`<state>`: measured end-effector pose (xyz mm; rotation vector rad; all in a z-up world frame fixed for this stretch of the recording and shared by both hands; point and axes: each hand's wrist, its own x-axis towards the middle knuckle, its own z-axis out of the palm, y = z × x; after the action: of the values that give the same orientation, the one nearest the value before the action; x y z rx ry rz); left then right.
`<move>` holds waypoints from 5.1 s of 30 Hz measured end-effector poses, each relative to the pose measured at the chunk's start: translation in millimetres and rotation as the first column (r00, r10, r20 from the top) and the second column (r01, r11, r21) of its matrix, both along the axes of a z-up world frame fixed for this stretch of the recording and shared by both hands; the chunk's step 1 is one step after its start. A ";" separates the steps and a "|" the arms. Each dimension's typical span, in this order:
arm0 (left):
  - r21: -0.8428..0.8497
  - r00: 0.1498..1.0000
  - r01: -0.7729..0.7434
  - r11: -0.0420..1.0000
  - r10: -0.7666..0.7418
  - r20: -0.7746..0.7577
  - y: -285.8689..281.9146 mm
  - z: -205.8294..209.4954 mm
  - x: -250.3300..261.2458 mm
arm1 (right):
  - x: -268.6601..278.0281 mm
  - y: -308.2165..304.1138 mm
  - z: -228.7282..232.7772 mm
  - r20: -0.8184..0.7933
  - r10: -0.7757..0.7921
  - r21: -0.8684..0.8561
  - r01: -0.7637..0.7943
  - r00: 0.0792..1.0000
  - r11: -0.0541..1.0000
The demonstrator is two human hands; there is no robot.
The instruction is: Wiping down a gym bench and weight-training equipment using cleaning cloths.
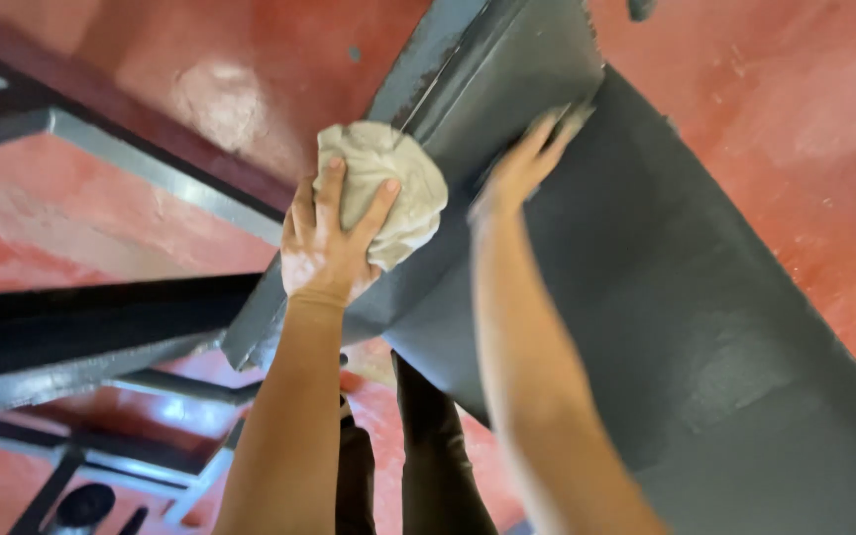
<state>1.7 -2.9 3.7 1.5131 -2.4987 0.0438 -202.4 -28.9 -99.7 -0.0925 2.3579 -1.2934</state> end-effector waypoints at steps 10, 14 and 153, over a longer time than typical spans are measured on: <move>-0.023 1.000 0.022 0.999 -0.023 -0.020 2.9 1.4 0.0 | 93.3 62.0 68.2 -0.421 0.530 -0.001 -0.585 0.736 0.811; -0.085 1.000 0.007 0.996 -0.010 -0.029 2.9 -5.4 1.2 | 209.5 205.6 28.4 0.334 0.018 0.243 -0.104 0.942 0.964; 0.525 0.825 -0.318 0.789 0.503 -0.256 526.6 220.5 -376.1 | -297.2 390.2 282.7 -0.160 0.661 0.655 -0.580 -0.733 -0.485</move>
<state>-374.4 523.8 224.2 2.0023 -1.8892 -0.7604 -499.6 361.3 183.0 -2.5449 1.0903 0.2365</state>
